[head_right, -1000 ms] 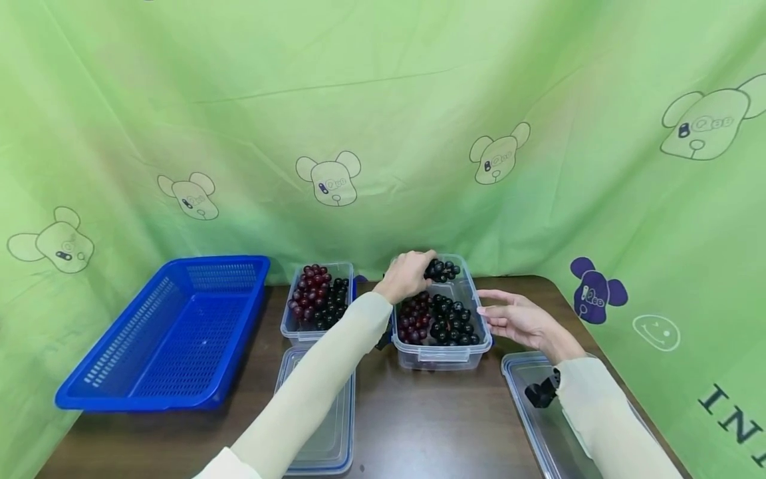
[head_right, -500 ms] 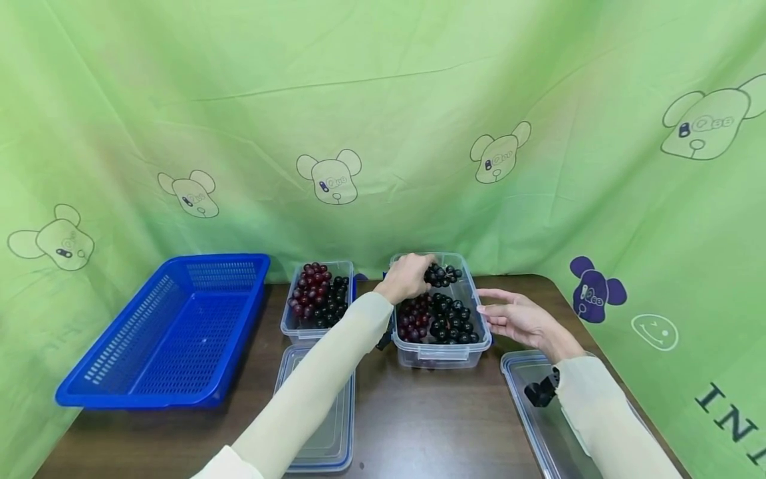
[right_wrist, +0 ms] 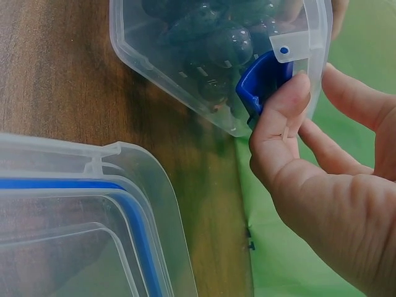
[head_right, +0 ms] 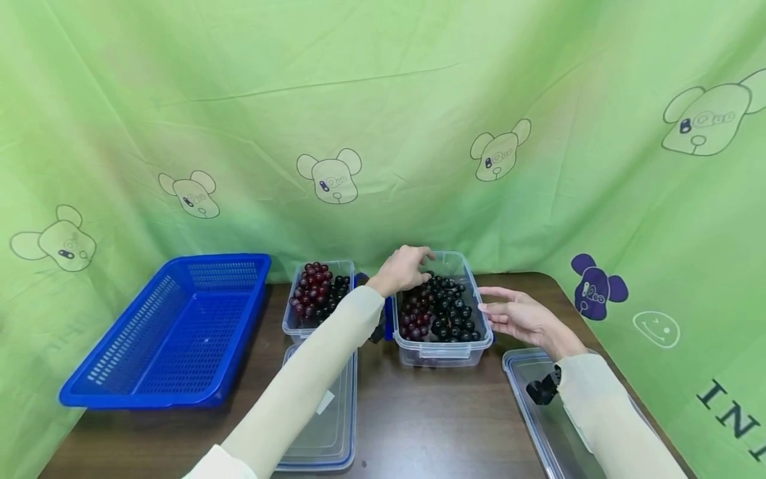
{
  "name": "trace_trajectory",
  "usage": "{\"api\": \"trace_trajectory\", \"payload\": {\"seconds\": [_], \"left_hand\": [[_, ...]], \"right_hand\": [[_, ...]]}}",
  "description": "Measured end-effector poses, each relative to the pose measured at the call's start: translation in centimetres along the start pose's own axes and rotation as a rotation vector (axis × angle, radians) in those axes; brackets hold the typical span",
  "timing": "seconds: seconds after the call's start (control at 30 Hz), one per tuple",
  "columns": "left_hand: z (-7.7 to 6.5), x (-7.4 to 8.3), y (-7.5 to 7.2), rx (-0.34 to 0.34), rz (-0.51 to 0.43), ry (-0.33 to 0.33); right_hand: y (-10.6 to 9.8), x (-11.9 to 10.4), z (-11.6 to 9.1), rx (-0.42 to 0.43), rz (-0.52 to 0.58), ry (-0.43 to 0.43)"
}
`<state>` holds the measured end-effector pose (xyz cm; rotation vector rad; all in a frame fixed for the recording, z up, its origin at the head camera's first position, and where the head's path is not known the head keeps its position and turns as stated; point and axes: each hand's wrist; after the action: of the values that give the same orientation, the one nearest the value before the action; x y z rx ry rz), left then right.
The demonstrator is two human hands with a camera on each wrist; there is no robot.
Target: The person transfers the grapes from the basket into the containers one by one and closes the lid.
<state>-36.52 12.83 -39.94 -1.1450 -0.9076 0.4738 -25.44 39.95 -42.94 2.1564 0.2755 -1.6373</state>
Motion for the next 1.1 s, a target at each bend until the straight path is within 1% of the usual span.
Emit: {"api": "trace_trajectory", "payload": {"seconds": [0.07, 0.17, 0.33, 0.47, 0.63, 0.73, 0.83, 0.9, 1.0, 1.1], "left_hand": [[-0.1, -0.2, -0.7, 0.015, -0.010, 0.008], [-0.5, -0.5, -1.7, 0.022, -0.054, 0.012], [-1.1, -1.0, -3.4, 0.039, -0.116, 0.030], [-1.6, -1.6, -4.9, 0.075, -0.127, 0.059], [-2.7, -2.6, -7.0, 0.112, -0.142, 0.094], [-4.1, -3.4, -8.5, 0.124, -0.144, 0.104], [-6.1, -3.8, -10.1, 0.119, -0.148, 0.103], [-7.8, -4.0, -11.2, 0.124, -0.144, 0.110], [-10.6, -4.3, -12.7, 0.127, -0.142, 0.105], [-13.5, -4.4, -14.4, 0.119, -0.153, 0.081]], "right_hand": [[0.0, 0.0, 0.0, 0.005, 0.001, 0.000], [0.0, 0.1, 0.0, 0.012, 0.004, 0.003], [0.1, 0.5, 0.1, -0.002, 0.010, 0.009], [0.0, 0.5, 0.1, 0.003, -0.003, 0.002], [-0.2, 0.2, 0.2, 0.016, -0.018, 0.001], [-0.1, 0.1, 0.5, 0.003, -0.020, 0.011], [0.1, 0.4, 0.9, -0.015, -0.014, 0.010], [0.2, 0.6, 1.0, -0.030, -0.014, 0.006], [0.4, 0.7, 1.1, -0.049, -0.010, -0.001], [0.5, 0.7, 1.1, -0.052, -0.018, -0.011]]}}
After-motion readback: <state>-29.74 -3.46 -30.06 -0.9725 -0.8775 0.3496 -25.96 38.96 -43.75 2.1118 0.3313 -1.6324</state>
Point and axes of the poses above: each hand's wrist, its own z-axis towards the middle knuckle, its own y-axis out of the palm, x = y × z, and after that the axes turned 2 degrees about -z, right-handed
